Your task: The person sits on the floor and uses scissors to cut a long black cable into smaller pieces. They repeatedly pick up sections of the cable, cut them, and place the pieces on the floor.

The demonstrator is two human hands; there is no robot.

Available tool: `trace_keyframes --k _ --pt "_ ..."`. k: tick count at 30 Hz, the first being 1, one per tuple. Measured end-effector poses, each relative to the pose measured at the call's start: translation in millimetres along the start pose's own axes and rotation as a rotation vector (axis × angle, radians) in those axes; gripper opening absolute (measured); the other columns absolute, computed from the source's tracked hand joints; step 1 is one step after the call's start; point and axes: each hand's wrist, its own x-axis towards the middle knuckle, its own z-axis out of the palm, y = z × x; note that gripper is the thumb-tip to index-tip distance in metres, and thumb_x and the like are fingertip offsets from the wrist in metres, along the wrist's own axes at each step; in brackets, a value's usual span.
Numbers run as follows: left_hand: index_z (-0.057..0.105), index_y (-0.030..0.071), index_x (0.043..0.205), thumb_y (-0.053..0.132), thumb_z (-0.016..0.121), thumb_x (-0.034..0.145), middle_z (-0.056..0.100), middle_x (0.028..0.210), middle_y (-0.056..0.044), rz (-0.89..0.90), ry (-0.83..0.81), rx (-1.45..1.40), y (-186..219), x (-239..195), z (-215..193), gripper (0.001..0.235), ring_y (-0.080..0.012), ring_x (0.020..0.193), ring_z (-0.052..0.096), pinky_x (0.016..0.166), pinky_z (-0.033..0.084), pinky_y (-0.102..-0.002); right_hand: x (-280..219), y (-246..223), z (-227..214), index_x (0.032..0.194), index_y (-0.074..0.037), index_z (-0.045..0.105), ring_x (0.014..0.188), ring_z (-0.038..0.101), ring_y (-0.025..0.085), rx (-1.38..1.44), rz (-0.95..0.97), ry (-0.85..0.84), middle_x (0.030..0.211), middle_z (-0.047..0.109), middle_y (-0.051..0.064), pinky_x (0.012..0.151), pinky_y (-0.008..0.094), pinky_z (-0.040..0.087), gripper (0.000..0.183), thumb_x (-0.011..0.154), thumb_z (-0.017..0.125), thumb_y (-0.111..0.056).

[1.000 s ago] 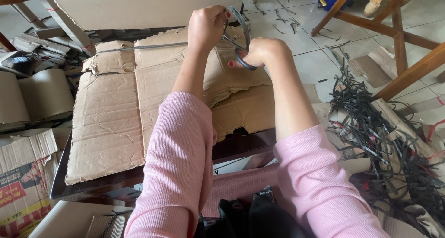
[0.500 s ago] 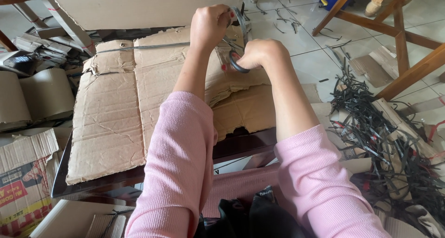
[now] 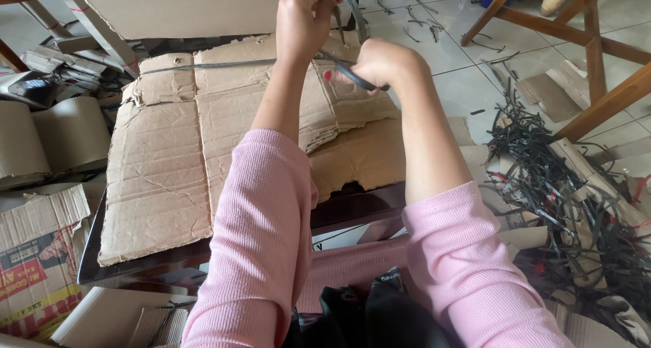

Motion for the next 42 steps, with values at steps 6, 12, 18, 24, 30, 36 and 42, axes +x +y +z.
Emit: trace_keyframes --k 6,12,18,24,30,36,42 --pt "0.066 0.013 0.082 0.012 0.045 0.095 0.079 0.077 0.0 -0.429 -0.09 -0.113 4.0 -3.6 -16.2 0.025 -0.0099 0.068 0.077 0.058 0.06 -0.026 9.1 23.8 -5.0 0.069 -0.006 0.062 0.056 0.057 0.02 0.12 0.116 0.138 0.063 0.065 0.01 0.063 0.036 0.044 0.076 0.092 0.067 -0.079" --pt "0.053 0.013 0.087 0.031 0.039 0.086 0.076 0.091 -0.006 -0.743 -0.405 -0.072 -10.1 -23.2 -15.6 0.023 -0.0191 0.082 0.067 0.073 0.051 -0.035 -2.2 36.4 -12.5 0.065 -0.011 0.058 0.055 0.046 0.017 0.068 0.172 0.06 0.058 0.054 0.0 0.062 0.035 0.038 0.073 0.087 0.067 -0.08" --pt "0.047 0.015 0.086 0.028 0.083 0.081 0.068 0.09 0.002 -0.457 -0.533 0.194 -47.3 -42.6 -6.9 0.039 -0.0201 0.081 0.06 0.069 0.047 -0.035 8.0 44.3 -12.3 0.073 -0.013 0.056 0.063 0.054 0.022 0.059 0.148 0.162 0.067 0.062 0.003 0.063 0.035 0.042 0.069 0.084 0.07 -0.079" --pt "0.039 0.015 0.073 0.012 0.07 0.088 0.076 0.079 0.0 -0.328 -0.192 0.1 -50.9 -39.9 -13.7 0.034 -0.0171 0.074 0.07 0.063 0.052 -0.033 14.6 32.5 -3.7 0.077 -0.009 0.064 0.067 0.063 0.023 -0.012 0.062 0.211 0.066 0.068 0.003 0.064 0.036 0.047 0.076 0.08 0.069 -0.085" --pt "0.034 0.013 0.077 0.011 0.07 0.091 0.057 0.07 -0.002 -0.408 -0.128 0.241 -18.4 -47.3 -56.3 0.039 -0.0197 0.069 0.053 0.062 0.046 -0.035 23.8 -4.5 26.7 0.08 -0.011 0.072 0.055 0.066 0.019 -0.058 -0.175 0.215 0.057 0.068 0.001 0.06 0.033 0.051 0.063 0.096 0.053 -0.07" --pt "0.048 0.007 0.086 0.009 0.058 0.098 0.071 0.085 -0.005 -0.457 -0.321 0.439 92.9 -105.5 -139.9 0.016 -0.0187 0.074 0.066 0.058 0.053 -0.031 13.4 -22.3 60.3 0.107 -0.007 0.072 0.053 0.058 0.018 -0.078 -0.153 -0.125 0.069 0.068 0.004 0.056 0.034 0.048 0.044 0.1 0.061 -0.05" --pt "0.063 0.007 0.098 0.022 0.067 0.085 0.069 0.084 -0.021 -0.378 -0.442 0.651 108.2 -181.4 -126.9 0.02 -0.0459 0.093 0.069 0.083 0.052 -0.059 48.6 -14.8 61.3 0.109 0.002 0.073 0.062 0.075 0.027 -0.033 -0.281 -0.11 0.066 0.073 0.013 0.071 0.042 0.062 0.036 0.086 0.062 -0.023"
